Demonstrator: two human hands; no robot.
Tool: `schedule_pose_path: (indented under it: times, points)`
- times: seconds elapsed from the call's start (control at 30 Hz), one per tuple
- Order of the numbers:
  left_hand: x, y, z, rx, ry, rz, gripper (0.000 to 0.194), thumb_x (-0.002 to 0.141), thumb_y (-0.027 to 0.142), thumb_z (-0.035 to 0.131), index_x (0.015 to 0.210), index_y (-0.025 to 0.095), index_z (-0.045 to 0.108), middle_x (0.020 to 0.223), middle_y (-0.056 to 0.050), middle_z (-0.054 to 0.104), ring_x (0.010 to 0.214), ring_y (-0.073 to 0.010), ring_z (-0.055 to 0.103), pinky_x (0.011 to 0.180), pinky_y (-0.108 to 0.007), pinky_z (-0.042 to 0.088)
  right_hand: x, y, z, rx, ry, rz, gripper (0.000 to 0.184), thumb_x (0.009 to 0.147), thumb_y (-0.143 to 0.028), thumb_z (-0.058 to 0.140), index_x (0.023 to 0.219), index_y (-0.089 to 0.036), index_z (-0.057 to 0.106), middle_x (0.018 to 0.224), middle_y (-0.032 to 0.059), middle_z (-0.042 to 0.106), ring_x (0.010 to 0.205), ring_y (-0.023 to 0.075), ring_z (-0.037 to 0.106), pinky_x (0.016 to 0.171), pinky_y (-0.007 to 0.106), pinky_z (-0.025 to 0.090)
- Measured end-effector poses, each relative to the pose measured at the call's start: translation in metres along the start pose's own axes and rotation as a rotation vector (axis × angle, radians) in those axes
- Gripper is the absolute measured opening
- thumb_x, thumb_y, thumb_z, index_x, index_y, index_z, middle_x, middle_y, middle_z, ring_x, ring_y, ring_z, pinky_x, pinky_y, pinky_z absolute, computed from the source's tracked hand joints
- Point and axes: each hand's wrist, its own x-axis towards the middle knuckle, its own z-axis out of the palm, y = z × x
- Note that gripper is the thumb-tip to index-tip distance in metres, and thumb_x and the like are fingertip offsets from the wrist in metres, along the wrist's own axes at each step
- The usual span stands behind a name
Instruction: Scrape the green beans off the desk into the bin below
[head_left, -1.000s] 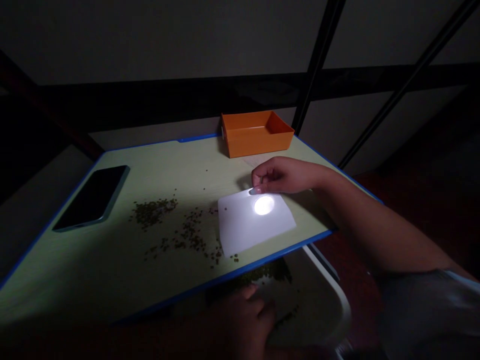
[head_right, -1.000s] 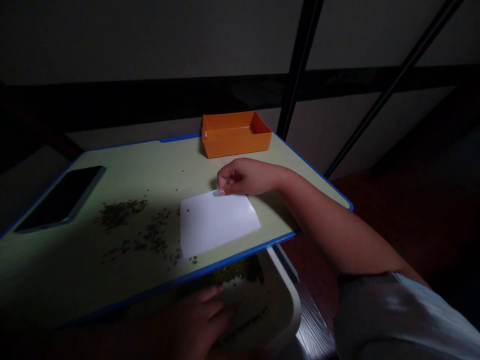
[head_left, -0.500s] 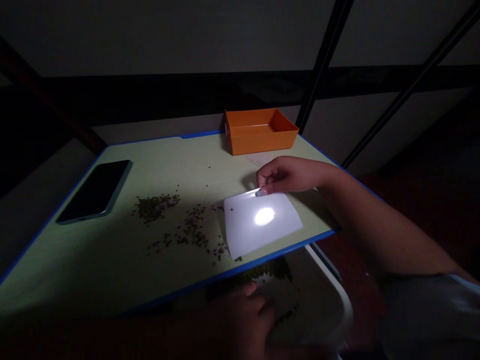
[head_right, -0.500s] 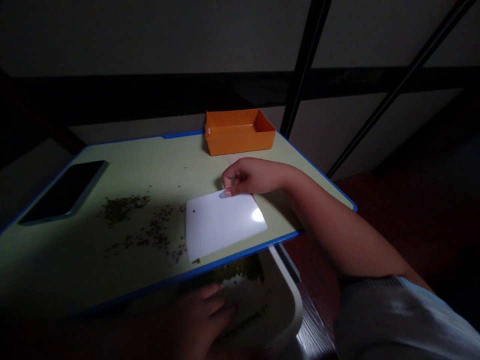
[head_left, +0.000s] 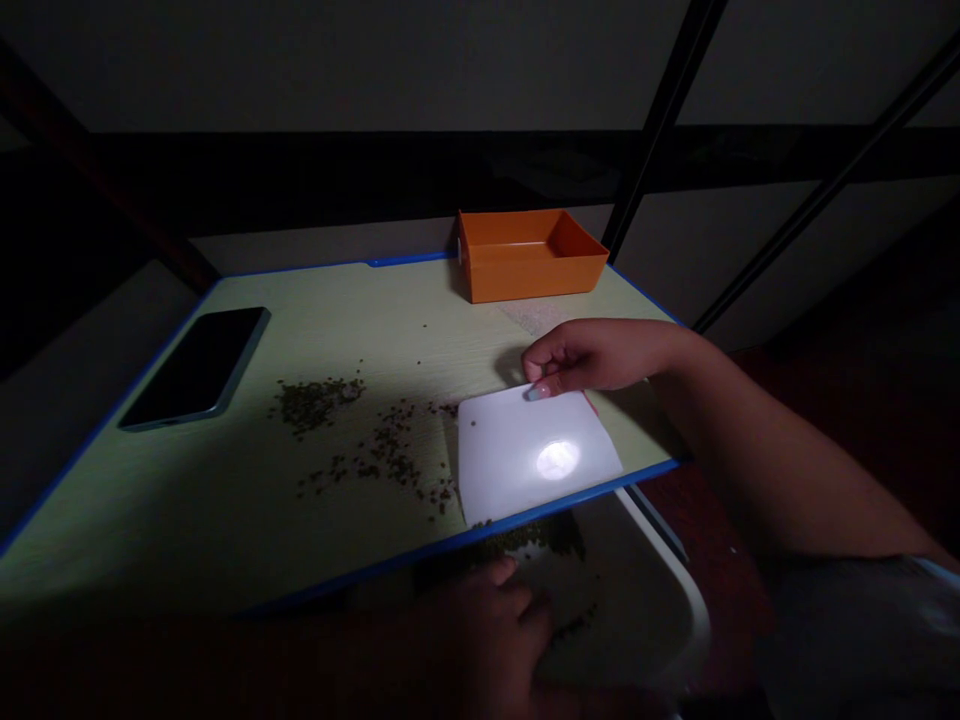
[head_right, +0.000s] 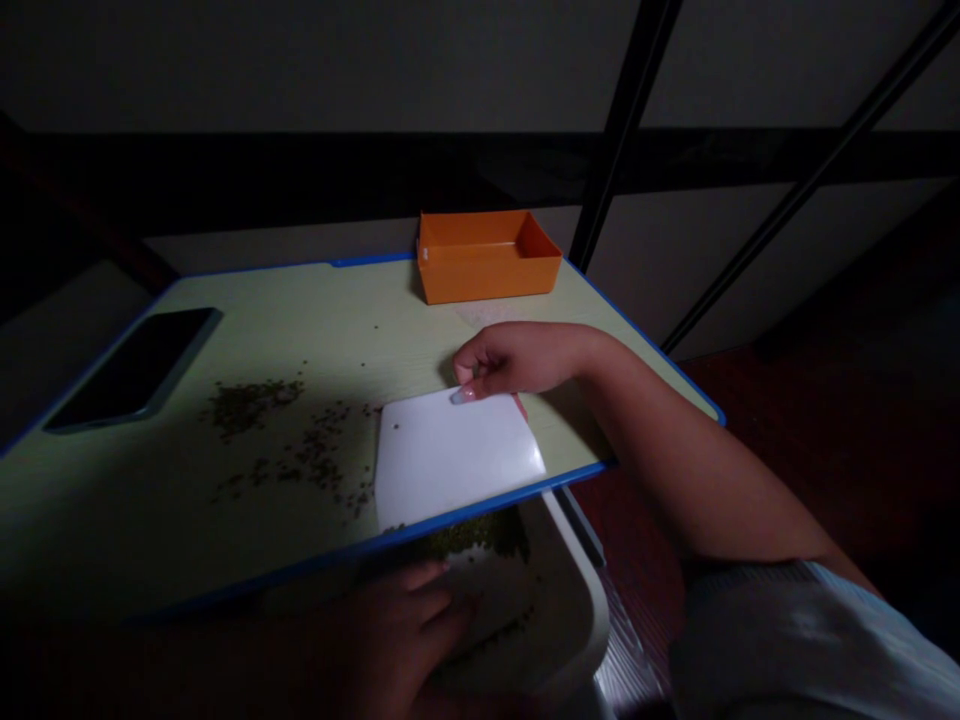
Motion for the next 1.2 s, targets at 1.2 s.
schedule_pose_path:
  times: [1.2]
  points:
    - [0.017,0.011,0.007,-0.041,-0.14,-0.227,0.035,0.09,0.051,0.064,0.085,0.017,0.072,0.078,0.001,0.074,0.075,-0.0144,0.07,0.097,-0.028,0.048,-0.004,-0.011,0.008,0.085,0.107,0.089,0.035,0.088,-0.048,0.061,0.075,-0.016,0.056,0.063,-0.005,0.041,0.058,0.0077,0.037,0.054,0.022,0.029]
